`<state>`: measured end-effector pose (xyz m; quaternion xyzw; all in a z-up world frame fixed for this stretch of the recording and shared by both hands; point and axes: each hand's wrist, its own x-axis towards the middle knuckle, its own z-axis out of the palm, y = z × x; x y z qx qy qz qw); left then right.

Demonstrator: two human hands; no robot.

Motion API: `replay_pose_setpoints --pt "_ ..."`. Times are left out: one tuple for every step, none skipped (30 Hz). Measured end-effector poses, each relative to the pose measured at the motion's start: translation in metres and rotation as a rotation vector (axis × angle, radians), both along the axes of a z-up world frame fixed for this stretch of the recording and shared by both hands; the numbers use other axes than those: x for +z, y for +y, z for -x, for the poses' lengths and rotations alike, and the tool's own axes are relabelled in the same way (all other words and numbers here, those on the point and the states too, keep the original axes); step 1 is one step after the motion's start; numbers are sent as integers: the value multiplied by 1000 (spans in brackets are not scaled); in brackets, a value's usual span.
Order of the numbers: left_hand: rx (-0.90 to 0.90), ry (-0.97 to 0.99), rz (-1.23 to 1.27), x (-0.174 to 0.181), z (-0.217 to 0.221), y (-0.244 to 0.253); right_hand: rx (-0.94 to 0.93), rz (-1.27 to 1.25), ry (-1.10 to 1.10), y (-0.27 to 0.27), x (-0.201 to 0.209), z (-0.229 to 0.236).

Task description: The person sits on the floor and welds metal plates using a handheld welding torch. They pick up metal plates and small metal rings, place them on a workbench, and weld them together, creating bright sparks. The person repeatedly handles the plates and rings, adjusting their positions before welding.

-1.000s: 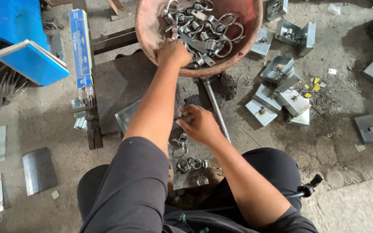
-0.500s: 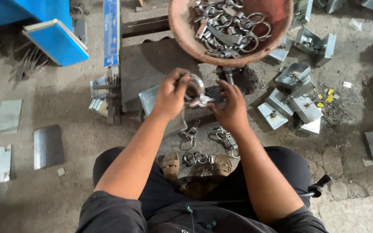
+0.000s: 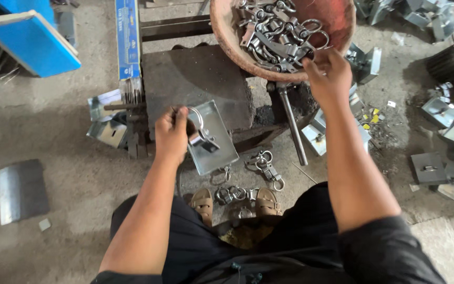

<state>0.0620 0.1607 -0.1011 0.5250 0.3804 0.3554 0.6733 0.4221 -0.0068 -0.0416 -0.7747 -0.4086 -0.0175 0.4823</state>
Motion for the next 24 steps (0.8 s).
replay_pose_setpoints --pt "-17 9 3 1 -3 0 -4 54 5 19 4 -10" --pt "-35 -17 11 2 -6 -1 -8 107 11 38 7 -20" --pt "-49 -41 22 3 -8 -3 -4 173 -17 58 8 -32" --pt "-63 -66 33 3 -10 -5 0 239 -45 78 6 -43" --pt "-85 -53 80 4 -10 -7 6 307 -72 97 3 -54" --pt "-107 -40 127 4 -14 -8 9 387 -102 113 -1 -67" --pt "-127 -25 176 4 -16 -8 16 468 -130 128 -7 -79" --pt "-141 -49 185 5 -17 -9 22 550 -159 144 -13 -91" --pt "-154 -69 197 5 -18 -9 41 546 -220 157 -21 -102" --pt "-166 -89 209 6 -17 -10 61 542 -281 168 -29 -113" --pt "-162 -81 202 8 -16 -10 81 535 -341 174 -37 -122" --pt "-158 -74 194 9 -16 -10 60 604 -275 178 -46 -130" --pt "-152 -70 181 11 -15 -9 39 667 -213 185 -51 -138" --pt "-140 -42 123 13 -16 -7 17 730 -151 191 -55 -145" --pt "-127 -13 66 14 -15 -5 10 752 -163 194 -60 -150" --pt "-114 17 9 15 -15 -4 3 773 -175 197 -64 -155" --pt "-115 -8 60 16 -15 -3 -8 796 -184 199 -68 -158" --pt "-116 -33 111 17 -15 -3 -12 808 -164 202 -71 -161" --pt "-117 -56 166 17 -15 -3 -16 824 -140 202 -73 -165" --pt "-120 -54 190 18 -15 -4 -20 839 -117 202 -75 -167" --pt "-122 -50 215 18 -14 -5 -18 864 -130 201 -77 -169" --pt "-124 -46 240 19 -13 -7 -15 890 -144 199 -77 -170" --pt "-129 -42 210 21 -12 -7 -13 909 -163 199 -77 -171" --pt "-134 -38 180 23 -12 -7 21 898 -144 199 -76 -171"
